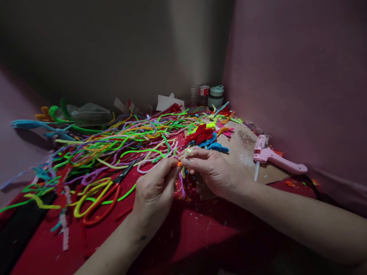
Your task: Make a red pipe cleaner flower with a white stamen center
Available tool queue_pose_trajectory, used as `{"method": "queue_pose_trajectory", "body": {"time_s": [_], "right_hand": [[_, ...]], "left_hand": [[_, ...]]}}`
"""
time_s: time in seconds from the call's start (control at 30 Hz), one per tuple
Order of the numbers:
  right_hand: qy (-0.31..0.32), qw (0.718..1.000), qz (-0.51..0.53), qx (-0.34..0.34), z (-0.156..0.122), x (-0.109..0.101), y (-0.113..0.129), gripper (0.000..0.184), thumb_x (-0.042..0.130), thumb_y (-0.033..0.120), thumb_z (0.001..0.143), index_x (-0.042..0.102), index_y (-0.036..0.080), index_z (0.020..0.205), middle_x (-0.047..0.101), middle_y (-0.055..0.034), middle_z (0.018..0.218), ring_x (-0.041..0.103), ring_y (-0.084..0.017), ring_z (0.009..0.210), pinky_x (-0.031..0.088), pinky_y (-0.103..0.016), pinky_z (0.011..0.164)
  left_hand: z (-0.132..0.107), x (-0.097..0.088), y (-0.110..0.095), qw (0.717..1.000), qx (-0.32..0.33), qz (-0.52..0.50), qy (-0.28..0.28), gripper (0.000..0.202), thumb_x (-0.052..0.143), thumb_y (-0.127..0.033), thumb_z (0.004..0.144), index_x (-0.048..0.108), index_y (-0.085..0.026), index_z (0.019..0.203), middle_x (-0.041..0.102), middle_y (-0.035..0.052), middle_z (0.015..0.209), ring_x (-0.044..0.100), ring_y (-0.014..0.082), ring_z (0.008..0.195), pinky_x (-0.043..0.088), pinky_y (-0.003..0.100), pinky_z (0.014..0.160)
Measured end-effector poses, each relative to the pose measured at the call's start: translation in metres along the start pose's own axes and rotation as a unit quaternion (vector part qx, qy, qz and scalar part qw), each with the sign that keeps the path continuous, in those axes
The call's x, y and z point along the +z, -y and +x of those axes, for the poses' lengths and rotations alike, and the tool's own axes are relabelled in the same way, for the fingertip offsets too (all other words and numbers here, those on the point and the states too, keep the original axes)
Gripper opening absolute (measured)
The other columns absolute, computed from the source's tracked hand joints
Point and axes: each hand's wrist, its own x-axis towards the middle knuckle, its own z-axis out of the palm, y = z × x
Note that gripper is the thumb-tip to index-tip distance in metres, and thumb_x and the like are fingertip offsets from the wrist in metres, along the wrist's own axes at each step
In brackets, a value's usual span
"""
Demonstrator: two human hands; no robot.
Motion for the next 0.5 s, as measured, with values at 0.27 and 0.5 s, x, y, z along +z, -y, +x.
{"method": "queue_pose_trajectory", "body": {"time_s": [0.27, 0.5], "right_hand": [[0.033, 0.994, 0.054, 0.093, 0.003, 0.004, 0.015, 0.008, 0.070, 0.020, 0.070, 0.063, 0.016, 0.070, 0.056, 0.0035, 0.063, 0.051, -0.010, 0.057, 0.038, -0.027, 0.060], [0.108, 0.990, 0.044, 0.074, 0.020, 0.012, 0.021, 0.007, 0.071, 0.020, 0.068, 0.067, 0.015, 0.070, 0.059, 0.0021, 0.068, 0.052, -0.009, 0.065, 0.037, -0.024, 0.064]], "left_hand": [[0.011, -0.009, -0.012, 0.891, -0.266, -0.354, 0.097, 0.012, 0.056, -0.025, 0.081, 0.057, -0.016, 0.073, 0.054, -0.0048, 0.052, 0.044, 0.0051, 0.032, 0.035, 0.016, 0.032], [0.019, -0.014, 0.001, 0.766, -0.292, -0.555, 0.140, 0.013, 0.060, -0.024, 0.077, 0.055, -0.015, 0.069, 0.052, -0.0057, 0.046, 0.027, 0.0017, 0.022, 0.029, 0.014, 0.020]]}}
